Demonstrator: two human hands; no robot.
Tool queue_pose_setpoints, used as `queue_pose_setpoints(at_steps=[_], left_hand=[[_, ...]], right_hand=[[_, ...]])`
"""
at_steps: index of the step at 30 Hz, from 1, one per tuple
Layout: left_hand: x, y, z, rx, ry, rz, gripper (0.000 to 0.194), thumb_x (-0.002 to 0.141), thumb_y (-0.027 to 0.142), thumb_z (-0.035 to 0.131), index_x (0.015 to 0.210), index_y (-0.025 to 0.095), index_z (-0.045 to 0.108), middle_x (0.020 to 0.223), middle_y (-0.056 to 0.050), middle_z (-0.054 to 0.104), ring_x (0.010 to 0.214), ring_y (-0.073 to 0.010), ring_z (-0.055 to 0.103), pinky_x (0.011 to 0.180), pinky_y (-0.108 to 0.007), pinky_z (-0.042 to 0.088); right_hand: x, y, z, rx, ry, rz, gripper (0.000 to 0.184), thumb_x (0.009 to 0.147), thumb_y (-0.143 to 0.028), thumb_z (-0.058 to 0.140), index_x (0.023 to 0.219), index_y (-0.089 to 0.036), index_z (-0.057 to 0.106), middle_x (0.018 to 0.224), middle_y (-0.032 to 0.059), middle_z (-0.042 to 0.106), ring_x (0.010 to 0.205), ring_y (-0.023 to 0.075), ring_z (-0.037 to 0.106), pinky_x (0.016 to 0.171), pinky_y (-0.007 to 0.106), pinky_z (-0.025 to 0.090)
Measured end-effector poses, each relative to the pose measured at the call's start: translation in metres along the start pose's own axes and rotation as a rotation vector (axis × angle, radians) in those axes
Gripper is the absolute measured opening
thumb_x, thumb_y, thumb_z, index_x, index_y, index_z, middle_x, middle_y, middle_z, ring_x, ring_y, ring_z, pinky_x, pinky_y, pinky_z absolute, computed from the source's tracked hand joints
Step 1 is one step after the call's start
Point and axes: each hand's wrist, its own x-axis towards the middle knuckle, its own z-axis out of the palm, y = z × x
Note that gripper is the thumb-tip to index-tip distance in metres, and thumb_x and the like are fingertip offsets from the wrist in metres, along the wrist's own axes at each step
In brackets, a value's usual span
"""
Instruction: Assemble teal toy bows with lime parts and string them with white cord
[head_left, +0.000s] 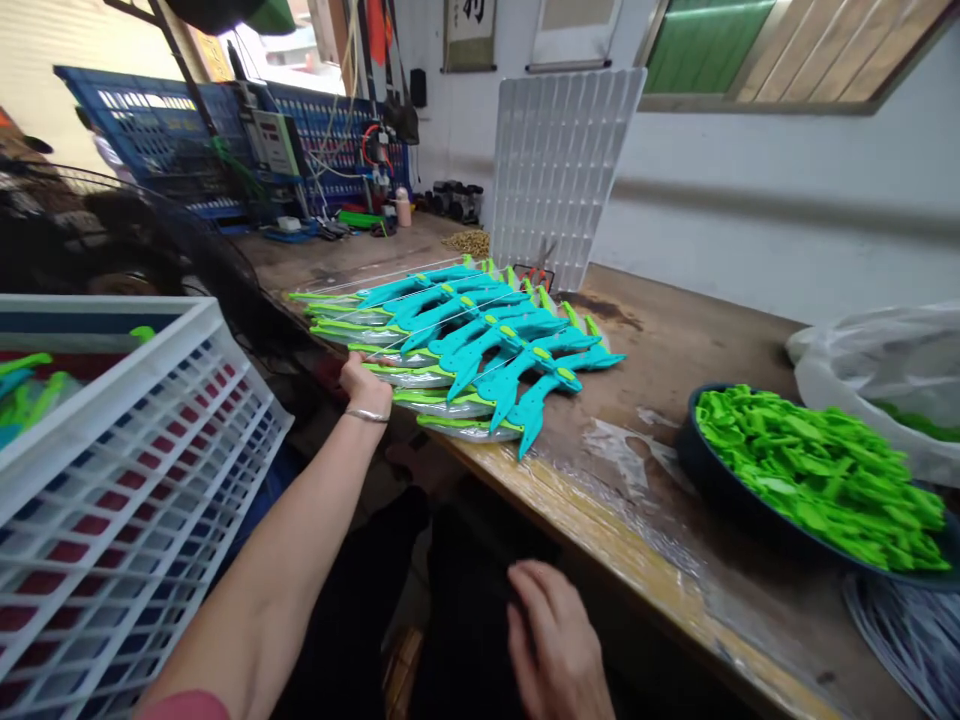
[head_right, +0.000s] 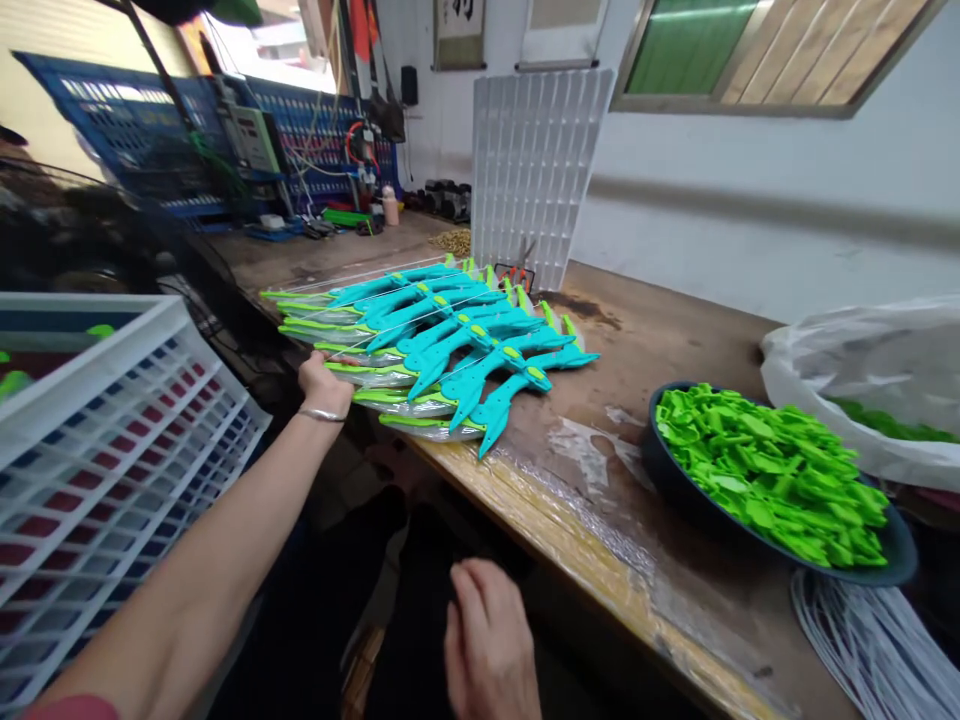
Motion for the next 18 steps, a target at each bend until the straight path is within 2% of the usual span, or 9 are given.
queue_pose_setpoints(at_steps=[2, 4, 6, 8, 10, 12, 13, 16, 18], left_hand=[[-0.003, 0.003, -0.008, 0.22, 0.03, 0.104, 0.022, 0.098, 0.035, 0.063, 0.102, 0.014, 0.064, 0.091, -0.003, 0.065, 0.073, -0.0145, 0.062, 0.066, -0.03, 0.055], [-0.014, 0.013, -0.016, 0.428, 0.02, 0.244, 0.015, 0.092, 0.025, 0.068, 0.102, 0.015, 0.065, 0.109, -0.009, 0.066, 0.1, -0.0228, 0.065, 0.087, -0.039, 0.056], [-0.03, 0.026, -0.022, 0.586, -0.049, 0.387, 0.023, 0.082, 0.016, 0.073, 0.105, 0.017, 0.068, 0.132, -0.013, 0.062, 0.13, -0.0295, 0.053, 0.111, -0.045, 0.043], [-0.046, 0.037, -0.026, 0.871, -0.294, 0.592, 0.036, 0.08, 0.018, 0.075, 0.115, 0.02, 0.069, 0.149, -0.012, 0.054, 0.146, -0.032, 0.038, 0.125, -0.048, 0.023], [-0.059, 0.042, -0.027, 1.287, -0.697, 0.826, 0.048, 0.085, 0.032, 0.073, 0.131, 0.021, 0.064, 0.156, -0.013, 0.048, 0.148, -0.0337, 0.036, 0.126, -0.051, 0.017], [-0.067, 0.039, -0.025, 1.685, -1.032, 0.989, 0.068, 0.09, 0.05, 0.067, 0.149, 0.021, 0.05, 0.161, -0.016, 0.042, 0.146, -0.0358, 0.039, 0.12, -0.054, 0.027], [-0.069, 0.036, -0.024, 1.807, -1.11, 1.017, 0.076, 0.09, 0.056, 0.066, 0.154, 0.021, 0.044, 0.161, -0.017, 0.041, 0.145, -0.0364, 0.041, 0.115, -0.053, 0.034], [-0.071, 0.024, -0.019, 1.964, -1.125, 1.025, 0.086, 0.091, 0.062, 0.063, 0.161, 0.024, 0.032, 0.157, -0.018, 0.047, 0.136, -0.0384, 0.049, 0.103, -0.049, 0.043], [-0.07, 0.017, -0.015, 1.964, -1.109, 1.021, 0.084, 0.093, 0.061, 0.061, 0.161, 0.025, 0.031, 0.151, -0.019, 0.052, 0.128, -0.0389, 0.054, 0.099, -0.048, 0.044]], right_hand=[[0.026, 0.016, 0.003, -0.104, 0.017, -0.006, 0.045, 0.102, -0.02, 0.051, 0.146, -0.011, 0.047, 0.141, 0.0216, 0.054, 0.132, 0.0333, 0.053, 0.104, 0.049, 0.052], [0.057, 0.034, 0.013, -0.184, -0.014, -0.003, 0.064, 0.1, -0.03, 0.061, 0.155, -0.011, 0.035, 0.157, 0.0251, 0.037, 0.146, 0.0403, 0.036, 0.109, 0.059, 0.046], [0.087, 0.051, 0.028, -0.24, -0.067, 0.004, 0.088, 0.091, -0.04, 0.075, 0.159, -0.012, 0.027, 0.165, 0.0273, 0.019, 0.152, 0.0453, 0.023, 0.109, 0.063, 0.043], [0.114, 0.07, 0.042, -0.261, -0.133, 0.031, 0.107, 0.08, -0.046, 0.087, 0.162, -0.016, 0.024, 0.167, 0.0274, 0.006, 0.153, 0.0476, 0.015, 0.109, 0.066, 0.041], [0.135, 0.088, 0.054, -0.227, -0.206, 0.077, 0.116, 0.074, -0.049, 0.09, 0.163, -0.019, 0.022, 0.168, 0.0247, 0.0, 0.154, 0.0473, 0.012, 0.11, 0.067, 0.039], [0.149, 0.107, 0.062, -0.149, -0.285, 0.112, 0.113, 0.075, -0.05, 0.089, 0.163, -0.021, 0.024, 0.169, 0.0227, 0.005, 0.154, 0.0472, 0.014, 0.111, 0.068, 0.038], [0.154, 0.115, 0.065, -0.11, -0.319, 0.118, 0.109, 0.077, -0.05, 0.086, 0.163, -0.02, 0.026, 0.168, 0.0222, 0.012, 0.153, 0.0469, 0.016, 0.112, 0.068, 0.038], [0.162, 0.138, 0.07, -0.054, -0.364, 0.102, 0.088, 0.088, -0.044, 0.075, 0.161, -0.02, 0.032, 0.163, 0.0199, 0.032, 0.153, 0.0435, 0.02, 0.117, 0.064, 0.034], [0.166, 0.15, 0.072, -0.055, -0.358, 0.084, 0.078, 0.093, -0.039, 0.068, 0.16, -0.019, 0.034, 0.161, 0.018, 0.035, 0.154, 0.0404, 0.019, 0.121, 0.061, 0.03]])
